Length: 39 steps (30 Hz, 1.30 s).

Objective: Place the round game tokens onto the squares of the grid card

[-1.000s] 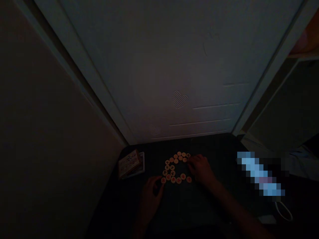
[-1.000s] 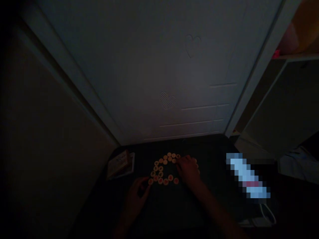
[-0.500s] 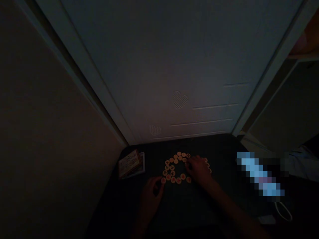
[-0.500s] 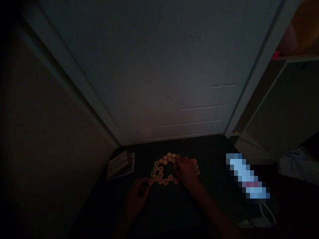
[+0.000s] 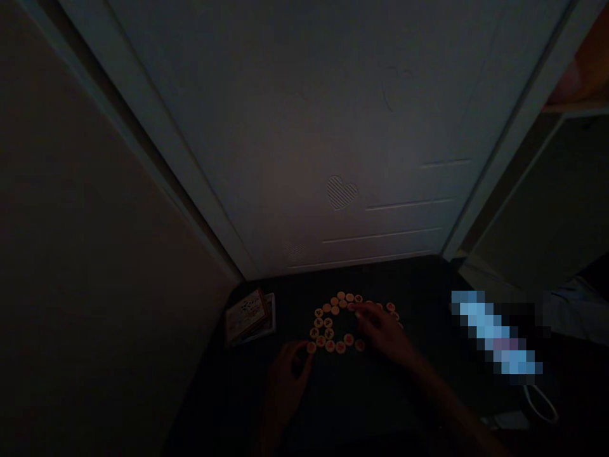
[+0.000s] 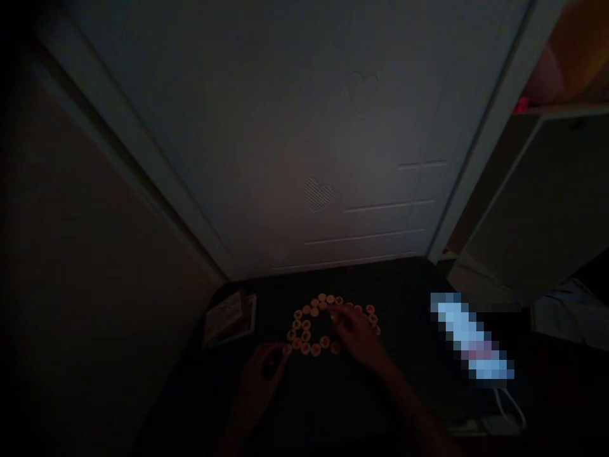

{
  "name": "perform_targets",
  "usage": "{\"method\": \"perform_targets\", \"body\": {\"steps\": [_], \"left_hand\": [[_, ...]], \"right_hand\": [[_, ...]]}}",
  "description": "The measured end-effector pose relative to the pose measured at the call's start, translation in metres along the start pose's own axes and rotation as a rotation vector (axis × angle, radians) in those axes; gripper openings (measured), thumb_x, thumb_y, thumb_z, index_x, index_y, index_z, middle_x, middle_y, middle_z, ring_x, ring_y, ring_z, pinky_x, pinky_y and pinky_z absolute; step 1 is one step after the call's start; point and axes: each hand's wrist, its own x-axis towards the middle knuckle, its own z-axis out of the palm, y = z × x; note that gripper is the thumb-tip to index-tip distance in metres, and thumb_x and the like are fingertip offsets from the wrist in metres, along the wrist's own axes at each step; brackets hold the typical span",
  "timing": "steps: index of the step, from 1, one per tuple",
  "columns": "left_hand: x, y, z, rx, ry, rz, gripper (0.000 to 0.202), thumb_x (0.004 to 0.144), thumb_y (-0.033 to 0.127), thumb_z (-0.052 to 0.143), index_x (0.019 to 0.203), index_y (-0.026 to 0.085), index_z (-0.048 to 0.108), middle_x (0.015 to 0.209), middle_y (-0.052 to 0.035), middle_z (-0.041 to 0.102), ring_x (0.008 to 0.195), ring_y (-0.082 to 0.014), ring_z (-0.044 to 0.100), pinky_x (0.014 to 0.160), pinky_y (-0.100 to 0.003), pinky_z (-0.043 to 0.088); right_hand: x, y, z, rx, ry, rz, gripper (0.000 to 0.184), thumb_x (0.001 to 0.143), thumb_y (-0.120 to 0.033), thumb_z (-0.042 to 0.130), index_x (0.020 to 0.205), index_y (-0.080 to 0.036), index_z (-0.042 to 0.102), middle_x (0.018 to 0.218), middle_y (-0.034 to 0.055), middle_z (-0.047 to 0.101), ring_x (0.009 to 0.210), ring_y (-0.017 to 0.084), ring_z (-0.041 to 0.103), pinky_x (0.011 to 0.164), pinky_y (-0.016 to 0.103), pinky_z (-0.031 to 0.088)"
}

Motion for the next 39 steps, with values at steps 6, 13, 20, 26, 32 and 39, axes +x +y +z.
{"method": "perform_targets", "body": {"steps": [6,13,20,26,32,39], "left_hand": [[0.001,-0.001,0.000,0.018,0.013,0.004,0.030,0.092,0.044,0.055,0.112,0.026,0.068,0.106,-0.0052,0.069,0.082,-0.0200,0.065,0.079,-0.036,0.055],[0.001,0.002,-0.001,0.030,0.017,0.029,0.029,0.090,0.042,0.056,0.112,0.026,0.069,0.101,-0.0050,0.069,0.081,-0.0199,0.065,0.079,-0.036,0.055],[0.001,-0.002,0.000,0.066,0.029,0.034,0.026,0.090,0.040,0.058,0.109,0.027,0.070,0.098,-0.0030,0.070,0.078,-0.0189,0.065,0.075,-0.033,0.055],[0.002,-0.001,0.001,0.053,0.046,0.060,0.025,0.091,0.041,0.058,0.108,0.027,0.069,0.101,-0.0030,0.070,0.079,-0.0190,0.066,0.076,-0.033,0.055],[0.002,-0.005,0.003,0.054,0.036,0.059,0.024,0.092,0.040,0.057,0.109,0.027,0.067,0.104,-0.0032,0.070,0.081,-0.0190,0.065,0.077,-0.034,0.056],[0.001,-0.007,0.003,0.064,0.043,0.067,0.023,0.091,0.039,0.059,0.108,0.027,0.068,0.102,-0.0025,0.069,0.081,-0.0187,0.065,0.076,-0.033,0.056]], "right_hand": [[-0.032,0.013,-0.023,0.541,0.086,0.268,0.047,0.087,-0.056,0.065,0.121,-0.023,0.066,0.114,0.0113,0.073,0.101,0.027,0.072,0.083,0.038,0.058],[-0.063,0.024,-0.043,0.604,0.178,0.335,0.051,0.079,-0.053,0.077,0.117,-0.026,0.059,0.110,0.0095,0.075,0.100,0.028,0.073,0.090,0.044,0.057],[-0.072,0.040,-0.043,0.611,0.199,0.329,0.047,0.075,-0.055,0.081,0.100,-0.024,0.056,0.102,0.0084,0.077,0.087,0.025,0.075,0.078,0.038,0.060],[-0.073,0.036,-0.043,0.534,0.207,0.363,0.059,0.077,-0.060,0.076,0.117,-0.019,0.063,0.099,0.0114,0.076,0.079,0.023,0.073,0.070,0.035,0.058],[-0.074,0.040,-0.043,0.385,0.226,0.348,0.058,0.083,-0.066,0.066,0.115,-0.018,0.066,0.061,-0.0006,0.065,0.052,0.014,0.058,0.049,0.024,0.044],[-0.075,0.033,-0.041,0.298,0.255,0.335,0.060,0.083,-0.071,0.060,0.113,-0.019,0.065,0.058,-0.0024,0.060,0.050,0.014,0.052,0.046,0.023,0.036]]}}
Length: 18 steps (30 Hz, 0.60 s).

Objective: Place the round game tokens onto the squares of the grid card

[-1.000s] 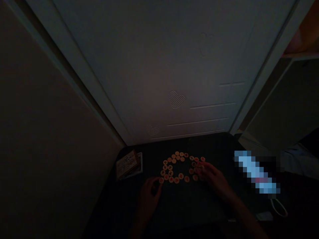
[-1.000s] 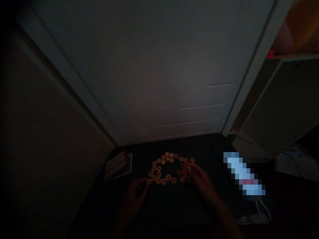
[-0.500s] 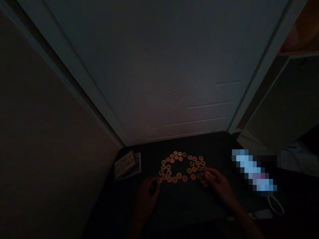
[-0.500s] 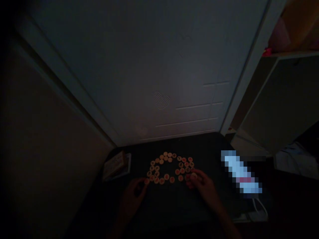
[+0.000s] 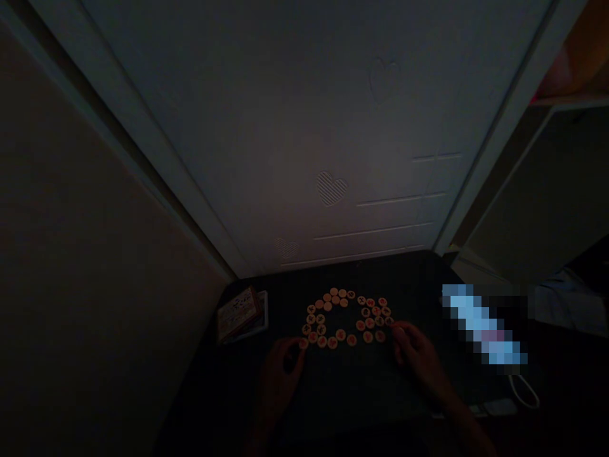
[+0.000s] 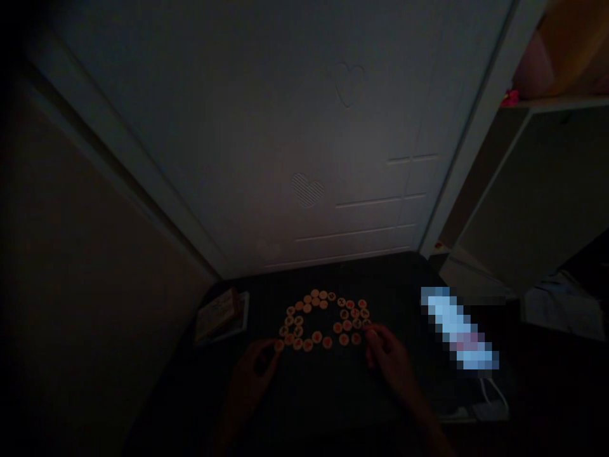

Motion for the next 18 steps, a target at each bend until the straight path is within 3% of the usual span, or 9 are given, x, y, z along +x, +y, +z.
{"method": "perform_targets", "body": {"steps": [8,18], "left_hand": [[-0.0004,-0.0005,0.0001,-0.003,-0.011,0.002,0.024,0.092,0.039,0.057,0.111,0.027,0.068,0.104,-0.0041,0.069,0.082,-0.0191,0.066,0.078,-0.035,0.057],[-0.0004,0.0020,-0.0011,0.002,0.004,0.019,0.022,0.092,0.037,0.058,0.109,0.028,0.069,0.106,-0.0027,0.070,0.086,-0.0197,0.067,0.080,-0.034,0.057]], "right_hand": [[0.0005,0.0028,0.0024,0.049,-0.014,-0.039,0.055,0.090,-0.067,0.055,0.118,-0.020,0.059,0.080,0.0048,0.072,0.065,0.018,0.064,0.061,0.028,0.048],[-0.0078,-0.0001,0.0065,0.033,0.023,-0.102,0.047,0.094,-0.066,0.049,0.114,-0.024,0.052,0.078,0.0019,0.068,0.058,0.015,0.057,0.054,0.026,0.045]]}}
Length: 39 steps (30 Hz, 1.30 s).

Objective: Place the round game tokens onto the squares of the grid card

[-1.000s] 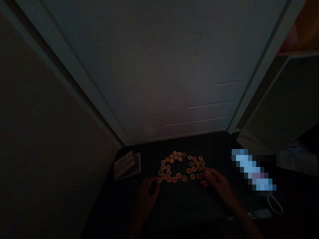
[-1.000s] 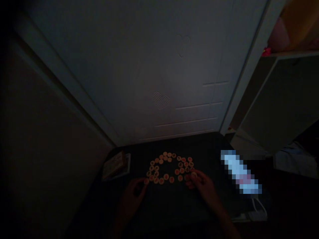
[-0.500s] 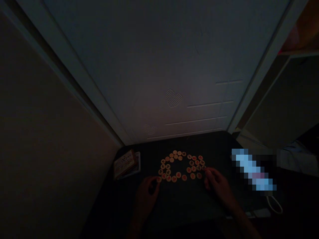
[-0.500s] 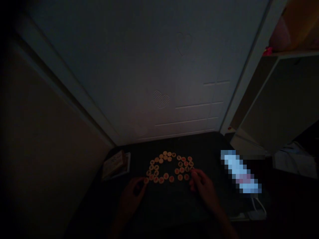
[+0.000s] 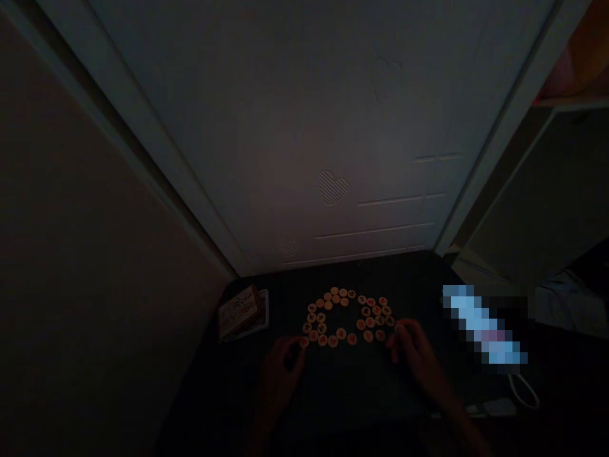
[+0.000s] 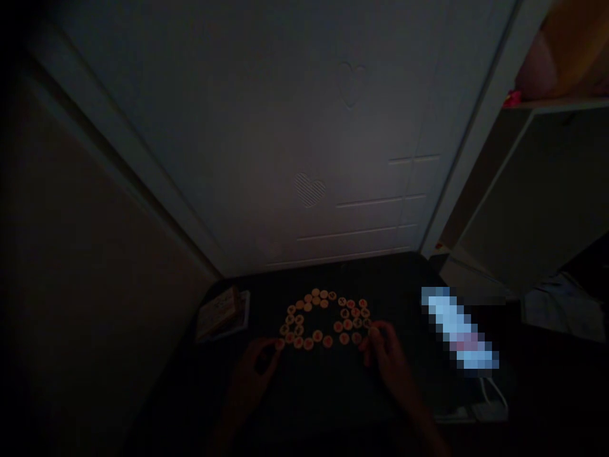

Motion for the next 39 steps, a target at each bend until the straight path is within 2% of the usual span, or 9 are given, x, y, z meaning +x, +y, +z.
{"method": "perform_targets", "body": {"steps": [4,10,14,19,24,33,39], "left_hand": [[0.000,0.000,0.000,-0.009,0.023,0.016,0.022,0.092,0.035,0.058,0.109,0.028,0.069,0.107,-0.0031,0.070,0.085,-0.0191,0.067,0.080,-0.035,0.057],[0.000,-0.001,0.000,-0.018,-0.009,0.014,0.023,0.091,0.036,0.058,0.110,0.027,0.069,0.108,-0.0039,0.069,0.085,-0.0192,0.067,0.081,-0.036,0.057],[0.000,-0.001,0.000,-0.019,-0.013,0.005,0.023,0.092,0.037,0.057,0.110,0.027,0.068,0.108,-0.0043,0.068,0.084,-0.0191,0.066,0.080,-0.036,0.057],[0.000,0.000,0.000,-0.015,-0.011,0.000,0.023,0.093,0.036,0.056,0.111,0.027,0.068,0.108,-0.0039,0.068,0.085,-0.0190,0.066,0.081,-0.036,0.057],[-0.001,-0.001,0.001,0.006,-0.004,-0.011,0.023,0.093,0.038,0.056,0.110,0.027,0.069,0.107,-0.0040,0.068,0.086,-0.0192,0.066,0.081,-0.036,0.056],[0.001,0.003,0.000,-0.004,0.001,0.000,0.023,0.092,0.039,0.057,0.108,0.026,0.069,0.107,-0.0045,0.069,0.083,-0.0190,0.066,0.081,-0.036,0.057],[-0.001,-0.003,0.003,0.004,0.005,0.000,0.023,0.092,0.037,0.057,0.110,0.027,0.069,0.110,-0.0042,0.068,0.085,-0.0190,0.066,0.081,-0.035,0.057]], "right_hand": [[0.001,0.001,0.000,-0.042,0.002,-0.004,0.046,0.094,-0.066,0.047,0.114,-0.025,0.051,0.079,0.0011,0.067,0.057,0.014,0.055,0.053,0.025,0.044],[0.002,0.001,-0.001,-0.043,-0.011,0.017,0.049,0.093,-0.068,0.047,0.115,-0.024,0.052,0.073,-0.0003,0.065,0.056,0.014,0.053,0.052,0.025,0.042],[0.002,-0.001,-0.001,-0.047,-0.013,0.020,0.055,0.093,-0.070,0.045,0.121,-0.024,0.054,0.070,-0.0013,0.062,0.058,0.015,0.053,0.055,0.027,0.044],[0.003,0.004,-0.002,-0.071,0.004,0.035,0.059,0.093,-0.070,0.043,0.128,-0.024,0.055,0.076,0.0001,0.063,0.065,0.017,0.056,0.062,0.029,0.046],[0.004,0.010,-0.004,-0.033,-0.014,0.045,0.059,0.094,-0.067,0.045,0.133,-0.025,0.051,0.077,-0.0004,0.062,0.065,0.017,0.055,0.062,0.028,0.046],[0.004,0.005,-0.004,-0.047,-0.019,-0.008,0.054,0.095,-0.065,0.043,0.126,-0.022,0.055,0.074,-0.0002,0.060,0.065,0.016,0.054,0.060,0.027,0.044],[0.005,0.006,-0.004,-0.066,-0.007,-0.008,0.053,0.095,-0.065,0.045,0.126,-0.023,0.056,0.075,-0.0004,0.060,0.062,0.016,0.054,0.058,0.027,0.044]]}}
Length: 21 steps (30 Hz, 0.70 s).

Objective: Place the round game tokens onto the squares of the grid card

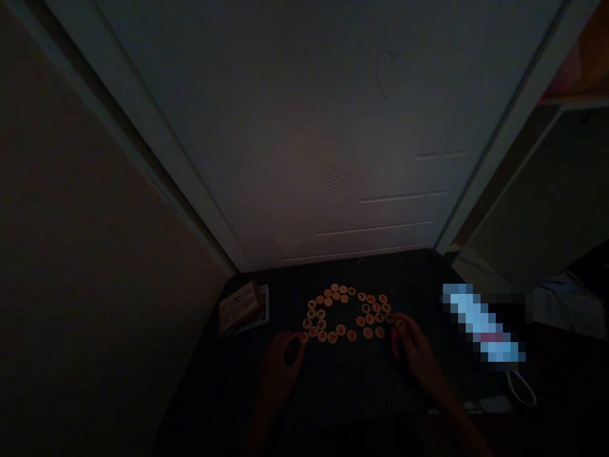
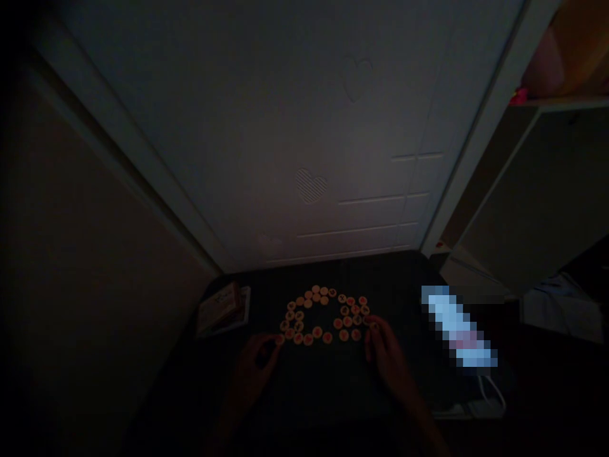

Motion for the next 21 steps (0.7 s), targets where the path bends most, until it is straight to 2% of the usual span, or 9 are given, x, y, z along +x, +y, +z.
{"method": "perform_targets", "body": {"steps": [8,16,21], "left_hand": [[0.000,0.001,0.000,-0.003,0.013,-0.001,0.024,0.092,0.038,0.058,0.111,0.028,0.070,0.109,-0.0039,0.069,0.085,-0.0193,0.067,0.080,-0.035,0.057],[0.001,0.000,-0.001,-0.017,0.001,0.006,0.023,0.092,0.036,0.058,0.109,0.027,0.070,0.106,-0.0037,0.070,0.083,-0.0184,0.067,0.080,-0.034,0.057],[0.002,0.002,-0.002,-0.019,-0.006,0.001,0.024,0.091,0.037,0.058,0.108,0.027,0.070,0.106,-0.0041,0.070,0.083,-0.0191,0.067,0.079,-0.035,0.057]], "right_hand": [[-0.001,-0.007,0.000,-0.011,0.018,0.020,0.061,0.091,-0.070,0.045,0.127,-0.022,0.057,0.074,0.0011,0.064,0.062,0.018,0.057,0.059,0.029,0.047],[0.010,-0.001,-0.014,-0.112,0.079,-0.008,0.053,0.095,-0.065,0.042,0.118,-0.022,0.061,0.076,0.0019,0.064,0.065,0.018,0.057,0.058,0.028,0.045],[0.014,0.002,-0.021,-0.183,0.087,-0.025,0.051,0.092,-0.066,0.047,0.111,-0.023,0.066,0.080,0.0033,0.068,0.069,0.020,0.060,0.062,0.030,0.048]]}}
